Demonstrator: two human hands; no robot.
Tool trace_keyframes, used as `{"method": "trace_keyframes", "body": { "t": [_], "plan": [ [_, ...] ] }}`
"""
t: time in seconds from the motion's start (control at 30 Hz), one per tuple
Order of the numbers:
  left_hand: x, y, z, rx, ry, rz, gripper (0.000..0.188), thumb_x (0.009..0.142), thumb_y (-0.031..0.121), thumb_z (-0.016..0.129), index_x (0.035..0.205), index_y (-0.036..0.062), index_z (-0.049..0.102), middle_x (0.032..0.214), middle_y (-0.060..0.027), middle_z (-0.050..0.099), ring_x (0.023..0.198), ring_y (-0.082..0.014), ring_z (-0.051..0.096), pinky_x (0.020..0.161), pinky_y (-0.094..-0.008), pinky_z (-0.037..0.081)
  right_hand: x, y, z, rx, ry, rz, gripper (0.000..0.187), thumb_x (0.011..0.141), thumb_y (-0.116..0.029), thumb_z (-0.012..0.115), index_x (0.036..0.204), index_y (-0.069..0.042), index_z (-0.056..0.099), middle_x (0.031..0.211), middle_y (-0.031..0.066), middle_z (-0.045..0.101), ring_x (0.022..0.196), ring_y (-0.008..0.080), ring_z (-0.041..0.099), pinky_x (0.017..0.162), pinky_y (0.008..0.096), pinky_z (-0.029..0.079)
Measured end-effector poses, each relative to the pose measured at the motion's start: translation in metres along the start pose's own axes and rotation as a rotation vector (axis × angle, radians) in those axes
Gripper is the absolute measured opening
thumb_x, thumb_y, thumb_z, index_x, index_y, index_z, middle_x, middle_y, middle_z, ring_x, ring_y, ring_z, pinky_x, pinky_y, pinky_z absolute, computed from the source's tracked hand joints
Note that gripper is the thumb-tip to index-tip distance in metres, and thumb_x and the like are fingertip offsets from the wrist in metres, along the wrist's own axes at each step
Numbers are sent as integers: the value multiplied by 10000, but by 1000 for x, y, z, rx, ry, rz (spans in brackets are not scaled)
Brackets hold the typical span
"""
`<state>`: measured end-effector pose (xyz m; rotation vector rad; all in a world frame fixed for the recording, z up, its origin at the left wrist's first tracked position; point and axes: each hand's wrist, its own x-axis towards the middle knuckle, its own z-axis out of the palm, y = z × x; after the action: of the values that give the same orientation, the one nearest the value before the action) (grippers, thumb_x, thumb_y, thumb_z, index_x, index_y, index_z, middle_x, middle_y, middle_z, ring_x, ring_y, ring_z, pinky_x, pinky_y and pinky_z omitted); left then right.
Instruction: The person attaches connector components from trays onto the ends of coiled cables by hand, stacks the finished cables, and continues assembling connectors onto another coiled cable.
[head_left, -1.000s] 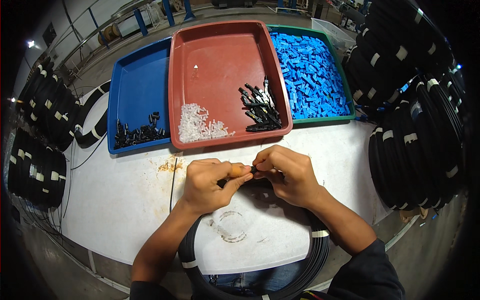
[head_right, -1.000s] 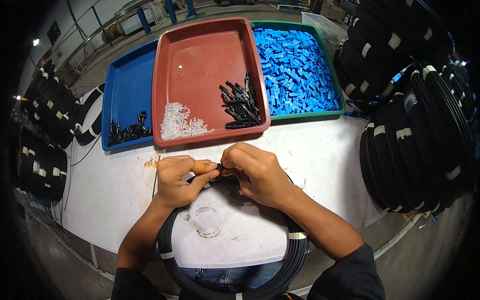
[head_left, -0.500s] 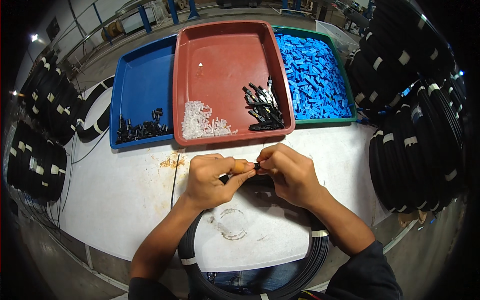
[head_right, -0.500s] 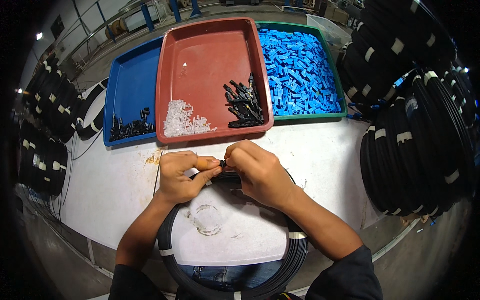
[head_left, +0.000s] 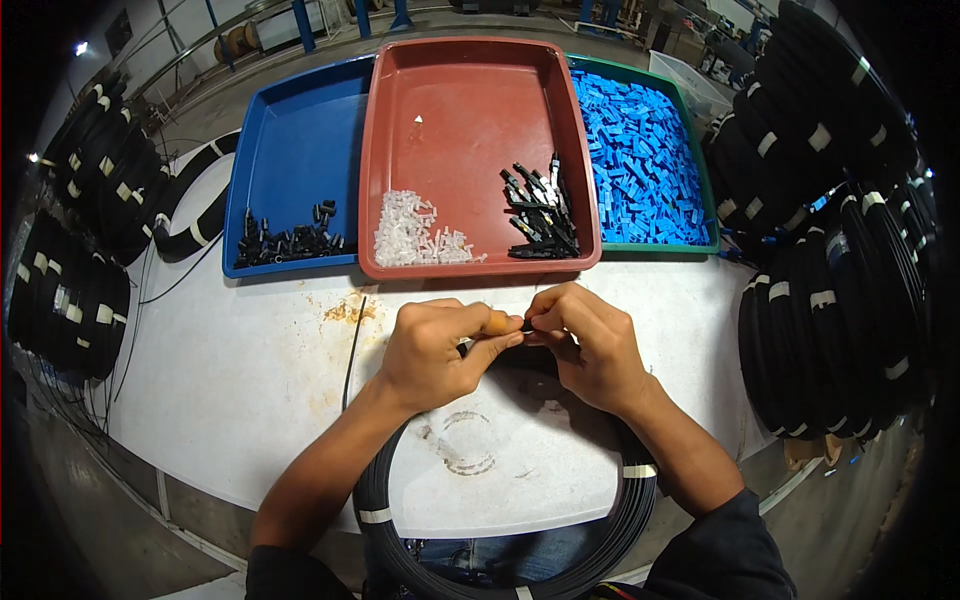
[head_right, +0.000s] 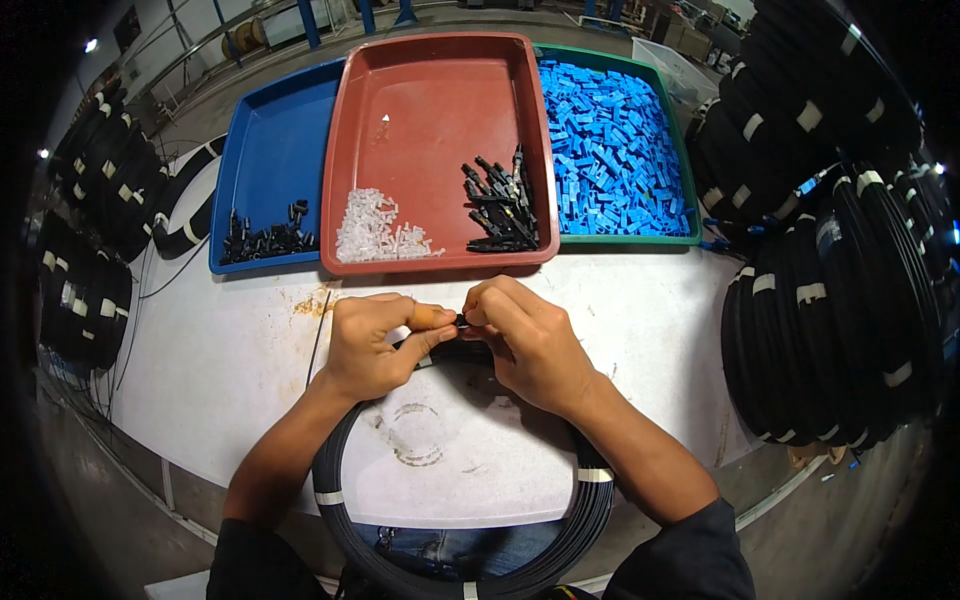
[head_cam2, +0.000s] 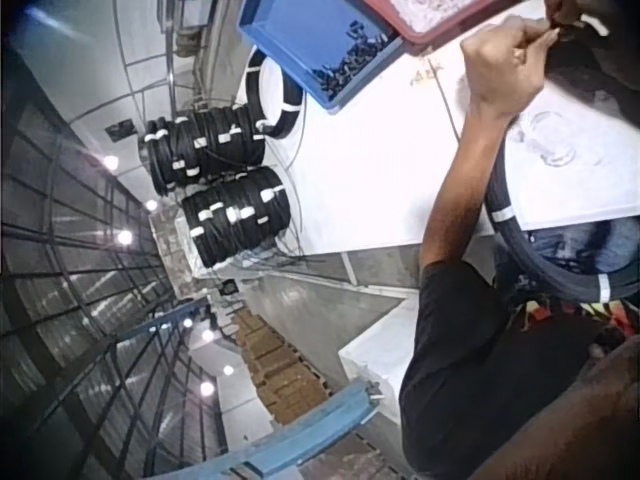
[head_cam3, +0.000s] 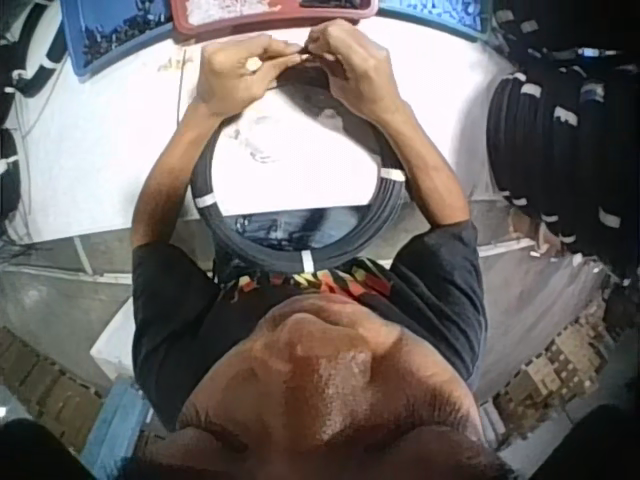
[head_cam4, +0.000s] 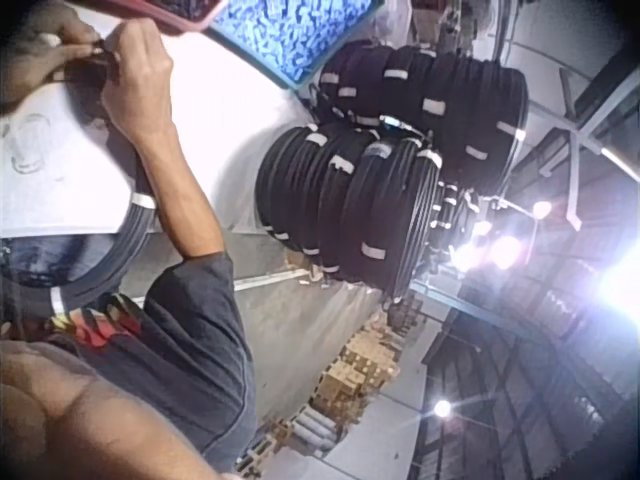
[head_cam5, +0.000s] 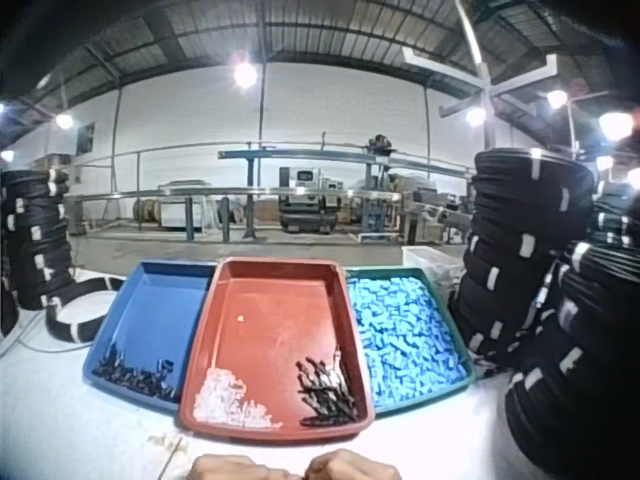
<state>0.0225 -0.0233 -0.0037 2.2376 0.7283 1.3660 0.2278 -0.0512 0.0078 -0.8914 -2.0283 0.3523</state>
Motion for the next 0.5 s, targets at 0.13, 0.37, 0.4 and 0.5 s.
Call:
{"method": "trace_keyframes", "body": {
  "t": [0.13,0.37,0.4,0.5],
  "plan": [
    [-1,2,1,-144,-63,-188,140,738,16,831,855,14,755,810,-101,761,604,-196,692,587,-289,551,-1,2,-4,-156,-6,-83,306,702,226,632,903,9,553,911,131,634,805,294,677,694,358,568],
    [1,-2,-6,292,-209,397,121,730,-52,808,814,-29,724,830,-144,758,570,-220,658,578,-306,557,2,15,0,195,-135,86,280,709,221,688,835,13,550,940,147,681,829,262,699,664,351,576],
    [1,-3,-5,195,-133,280,131,734,-30,813,831,-16,727,811,-119,753,615,-217,687,592,-309,563,2,13,2,149,-69,44,280,708,214,697,835,12,552,937,144,681,832,262,701,663,350,579],
    [0,-1,0,31,-36,56,113,774,-11,808,871,-13,751,783,-124,750,684,-226,733,616,-306,578,-1,5,0,11,8,-19,279,704,209,701,833,11,553,935,140,682,837,261,705,655,347,581]
  ]
}}
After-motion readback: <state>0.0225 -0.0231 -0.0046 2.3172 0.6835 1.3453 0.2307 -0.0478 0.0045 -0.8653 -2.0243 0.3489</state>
